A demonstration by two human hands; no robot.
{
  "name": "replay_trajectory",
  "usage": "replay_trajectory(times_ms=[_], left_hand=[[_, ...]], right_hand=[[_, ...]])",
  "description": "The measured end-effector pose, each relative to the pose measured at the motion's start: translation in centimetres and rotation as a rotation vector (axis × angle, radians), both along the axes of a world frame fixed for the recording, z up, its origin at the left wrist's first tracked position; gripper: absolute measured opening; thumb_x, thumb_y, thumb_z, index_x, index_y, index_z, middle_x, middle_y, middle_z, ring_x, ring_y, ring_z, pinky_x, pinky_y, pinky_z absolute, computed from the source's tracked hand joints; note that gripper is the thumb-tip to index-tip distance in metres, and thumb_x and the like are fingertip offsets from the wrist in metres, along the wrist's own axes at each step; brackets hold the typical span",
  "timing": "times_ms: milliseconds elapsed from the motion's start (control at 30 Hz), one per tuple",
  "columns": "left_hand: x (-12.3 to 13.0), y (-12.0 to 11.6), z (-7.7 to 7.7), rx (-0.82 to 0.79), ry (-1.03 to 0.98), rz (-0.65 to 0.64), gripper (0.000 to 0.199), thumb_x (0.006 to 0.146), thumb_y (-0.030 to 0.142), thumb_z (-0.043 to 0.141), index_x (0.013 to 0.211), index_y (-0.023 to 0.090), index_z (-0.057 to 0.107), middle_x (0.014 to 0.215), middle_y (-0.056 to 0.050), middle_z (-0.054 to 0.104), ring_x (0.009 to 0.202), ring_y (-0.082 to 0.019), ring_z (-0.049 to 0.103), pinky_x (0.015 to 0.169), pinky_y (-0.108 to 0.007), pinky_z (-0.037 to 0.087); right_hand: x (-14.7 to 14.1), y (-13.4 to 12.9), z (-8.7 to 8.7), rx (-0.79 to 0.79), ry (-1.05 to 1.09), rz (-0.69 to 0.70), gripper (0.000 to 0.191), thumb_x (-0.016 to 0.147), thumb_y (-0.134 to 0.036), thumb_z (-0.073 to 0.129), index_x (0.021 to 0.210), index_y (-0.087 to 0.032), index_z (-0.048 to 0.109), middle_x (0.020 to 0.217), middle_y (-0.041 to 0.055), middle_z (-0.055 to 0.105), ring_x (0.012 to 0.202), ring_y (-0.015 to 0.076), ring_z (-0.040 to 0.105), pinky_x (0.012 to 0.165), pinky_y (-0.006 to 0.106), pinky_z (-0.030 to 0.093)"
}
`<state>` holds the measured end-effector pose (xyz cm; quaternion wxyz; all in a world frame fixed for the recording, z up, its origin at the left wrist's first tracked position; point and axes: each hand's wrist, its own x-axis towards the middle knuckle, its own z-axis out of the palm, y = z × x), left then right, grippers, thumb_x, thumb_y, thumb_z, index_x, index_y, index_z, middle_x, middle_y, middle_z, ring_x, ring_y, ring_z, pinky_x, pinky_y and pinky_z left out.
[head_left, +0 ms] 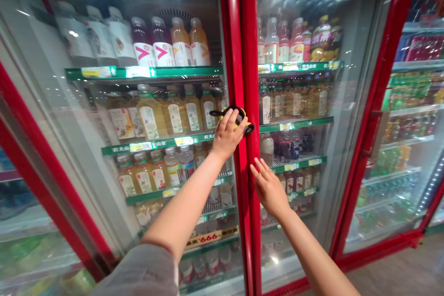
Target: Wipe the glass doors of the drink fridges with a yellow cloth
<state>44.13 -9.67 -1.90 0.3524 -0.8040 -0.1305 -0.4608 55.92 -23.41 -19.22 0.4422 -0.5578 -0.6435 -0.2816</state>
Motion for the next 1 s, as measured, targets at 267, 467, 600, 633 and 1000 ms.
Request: replay_trajectory(times_ms=[267, 467, 600, 633, 1000], left_hand=[[2.3, -0.1, 5.7, -0.059, -0.107, -0.031, 0.049, 0.097, 0.02, 0.06, 0.145, 0.026, 0.054, 0.163, -0.013, 0.04, 0.158, -0.027, 0.026, 0.128, -0.05, 0.026], [0.9, -0.1, -1.2, -0.065, -0.05, -0.016, 0.06, 0.093, 0.019, 0.066, 0.15, 0.027, 0.049, 0.162, -0.016, 0.04, 0.157, -0.032, 0.029, 0.127, -0.053, 0.029], [-0.7, 0.3, -7.8, -0.121, 0.02, -0.01, 0.068, 0.091, 0.02, 0.069, 0.154, 0.031, 0.045, 0.163, -0.015, 0.039, 0.155, -0.033, 0.033, 0.126, -0.053, 0.031], [-1.2, 0.3, -9.6, -0.126, 0.038, -0.003, 0.07, 0.091, 0.02, 0.069, 0.155, 0.032, 0.043, 0.162, -0.015, 0.04, 0.154, -0.032, 0.034, 0.125, -0.052, 0.032], [-5.6, -0.4, -24.5, -0.095, 0.2, 0.07, 0.064, 0.093, 0.023, 0.068, 0.152, 0.037, 0.049, 0.146, -0.012, 0.059, 0.142, -0.027, 0.051, 0.118, -0.04, 0.036]], right_hand=[[0.0, 3.2, 0.1, -0.015, 0.003, -0.047, 0.087, 0.091, 0.0, 0.043, 0.167, -0.018, 0.005, 0.172, 0.0147, 0.018, 0.16, 0.0289, 0.013, 0.124, 0.058, 0.036], [0.4, 3.0, -2.2, -0.03, -0.001, -0.015, 0.089, 0.094, 0.0, 0.042, 0.166, -0.021, -0.007, 0.172, 0.0165, 0.016, 0.16, 0.0293, 0.014, 0.123, 0.055, 0.04], [0.5, 2.4, -4.4, -0.047, 0.012, 0.033, 0.09, 0.096, 0.0, 0.041, 0.165, -0.025, -0.012, 0.172, 0.0156, 0.015, 0.16, 0.0283, 0.015, 0.122, 0.054, 0.042], [0.4, 2.2, -5.0, -0.056, 0.019, 0.042, 0.091, 0.096, 0.0, 0.041, 0.164, -0.025, -0.013, 0.172, 0.0156, 0.014, 0.159, 0.0281, 0.015, 0.122, 0.054, 0.042], [0.1, 0.7, -9.7, -0.21, 0.103, 0.126, 0.086, 0.096, 0.001, 0.035, 0.164, -0.027, -0.01, 0.172, 0.0139, 0.014, 0.159, 0.0253, 0.019, 0.122, 0.05, 0.043]])
